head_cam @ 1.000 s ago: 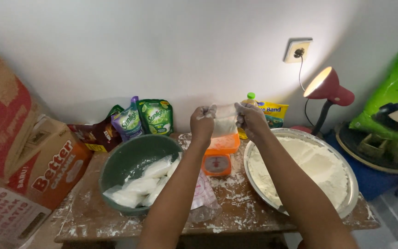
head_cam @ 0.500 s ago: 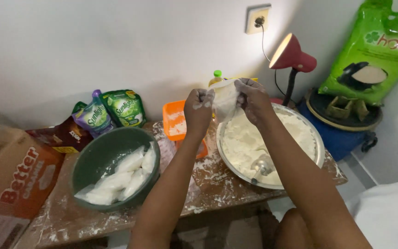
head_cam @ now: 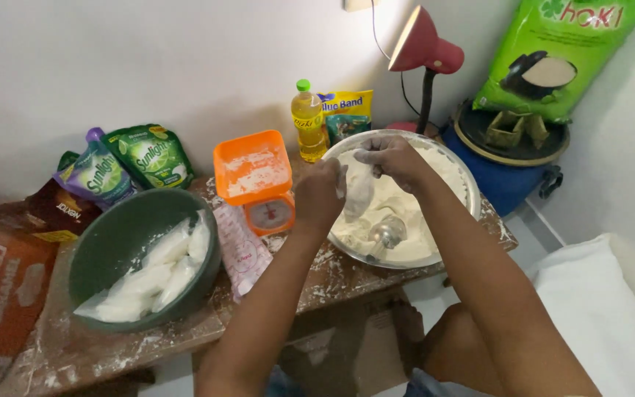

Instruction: Measuring flour using a small scale and a scoop, then transferring it into a large bowl.

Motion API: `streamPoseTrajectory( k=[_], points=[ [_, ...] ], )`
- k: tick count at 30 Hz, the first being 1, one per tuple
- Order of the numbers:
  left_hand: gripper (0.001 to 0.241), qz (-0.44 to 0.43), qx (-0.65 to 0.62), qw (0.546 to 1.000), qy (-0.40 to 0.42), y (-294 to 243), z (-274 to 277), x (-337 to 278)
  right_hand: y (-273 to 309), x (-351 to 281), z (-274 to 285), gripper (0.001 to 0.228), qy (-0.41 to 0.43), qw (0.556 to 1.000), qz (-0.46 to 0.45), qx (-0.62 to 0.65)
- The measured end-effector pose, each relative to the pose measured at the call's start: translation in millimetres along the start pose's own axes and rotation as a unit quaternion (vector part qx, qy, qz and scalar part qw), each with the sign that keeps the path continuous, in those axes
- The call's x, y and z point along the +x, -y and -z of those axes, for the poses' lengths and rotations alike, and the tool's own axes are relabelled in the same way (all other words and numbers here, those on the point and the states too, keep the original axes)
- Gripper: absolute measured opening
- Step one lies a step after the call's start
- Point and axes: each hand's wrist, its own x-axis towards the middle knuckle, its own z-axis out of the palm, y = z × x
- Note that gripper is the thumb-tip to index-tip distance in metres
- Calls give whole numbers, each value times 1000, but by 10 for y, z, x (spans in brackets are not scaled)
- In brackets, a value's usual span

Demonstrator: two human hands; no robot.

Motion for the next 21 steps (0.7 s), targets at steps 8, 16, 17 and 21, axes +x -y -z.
streamPoseTrajectory(
  k=[8,16,17,21],
  points=[
    [29,102,-204,973,-25,-8,-319,-257,-165,-142,-81,11,-30,998,27,-55],
    [25,186,-277,938,-93,-3,-530,-472,-652,-267,-63,53,-85,948,-32,-304],
    [24,186,-274,937,-114,-11,-515,-482,-633,-373,-114,52,-85,940,-66,-324],
    [25,179,-255,933,-179,-61,-539,-491,-1029,-399,-118,43,-113,931,-95,-334]
  ],
)
